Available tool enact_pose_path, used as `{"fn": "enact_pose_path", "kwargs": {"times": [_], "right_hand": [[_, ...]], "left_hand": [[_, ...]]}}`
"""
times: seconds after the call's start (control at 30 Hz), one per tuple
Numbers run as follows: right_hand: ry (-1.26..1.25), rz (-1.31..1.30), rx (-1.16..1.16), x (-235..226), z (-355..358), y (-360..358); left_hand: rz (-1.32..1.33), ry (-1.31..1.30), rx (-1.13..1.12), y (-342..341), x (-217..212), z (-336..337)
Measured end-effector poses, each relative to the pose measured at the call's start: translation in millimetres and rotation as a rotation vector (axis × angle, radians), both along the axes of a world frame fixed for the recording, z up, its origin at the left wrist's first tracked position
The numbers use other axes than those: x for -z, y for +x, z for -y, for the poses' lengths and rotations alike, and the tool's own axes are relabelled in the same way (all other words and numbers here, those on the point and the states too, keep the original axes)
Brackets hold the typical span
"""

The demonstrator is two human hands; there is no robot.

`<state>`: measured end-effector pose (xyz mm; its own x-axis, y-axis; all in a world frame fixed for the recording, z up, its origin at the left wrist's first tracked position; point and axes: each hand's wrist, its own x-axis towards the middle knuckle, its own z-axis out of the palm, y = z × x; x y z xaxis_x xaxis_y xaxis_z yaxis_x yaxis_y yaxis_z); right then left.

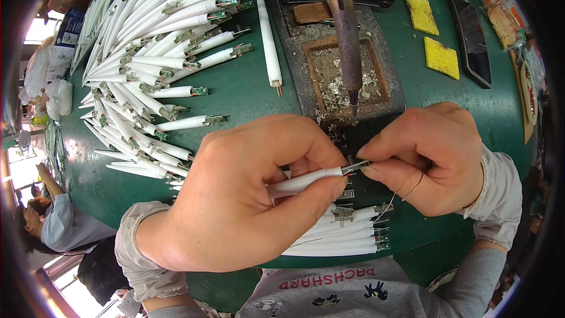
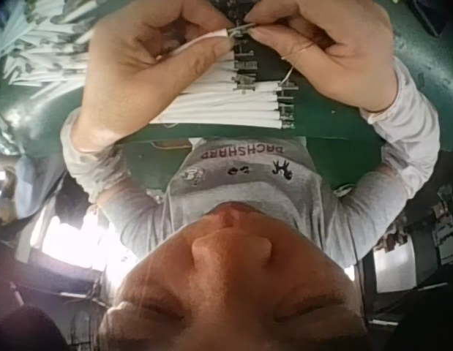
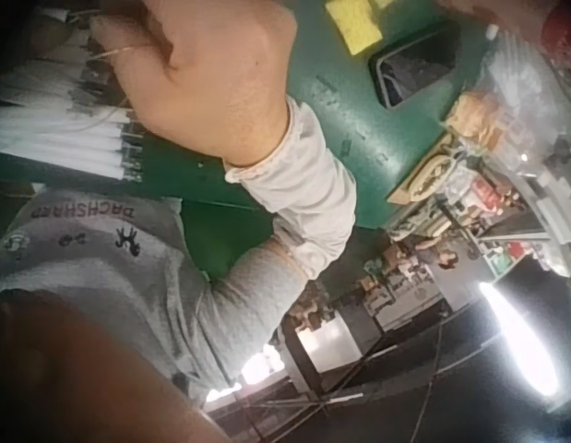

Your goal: The person wipes a soldering iron tip on a sponge, solders wires onto the circuit boards of plastic tubes using solder wire and the soldering iron, and gathers the finished tubes.

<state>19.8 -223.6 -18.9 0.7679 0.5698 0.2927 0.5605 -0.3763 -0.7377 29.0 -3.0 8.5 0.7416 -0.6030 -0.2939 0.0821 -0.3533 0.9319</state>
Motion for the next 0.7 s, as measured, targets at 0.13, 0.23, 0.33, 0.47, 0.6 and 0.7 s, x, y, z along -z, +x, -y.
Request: {"fn": "enact_pose_path", "kwargs": {"times": [0.13,0.23,0.33,0.47,0.6,0.7], "right_hand": [[-0.015,-0.040,-0.004,-11,-2,1],[0.004,-0.023,-0.016,-13,-3,0],[0.022,0.244,-0.032,1,-3,0],[0.006,0.426,-0.073,4,-1,0],[-0.005,0.427,-0.096,3,-2,0],[-0.009,0.408,-0.084,4,-2,-1]], "left_hand": [[-0.017,-0.029,-0.032,0,-2,0],[-0.067,-0.002,-0.050,0,-3,2],[-0.075,-0.007,-0.050,0,-2,2],[-0.132,-0.024,-0.051,1,-2,2],[-0.157,-0.039,-0.003,2,-1,2],[-0.157,-0.048,0.007,2,0,2]]}}
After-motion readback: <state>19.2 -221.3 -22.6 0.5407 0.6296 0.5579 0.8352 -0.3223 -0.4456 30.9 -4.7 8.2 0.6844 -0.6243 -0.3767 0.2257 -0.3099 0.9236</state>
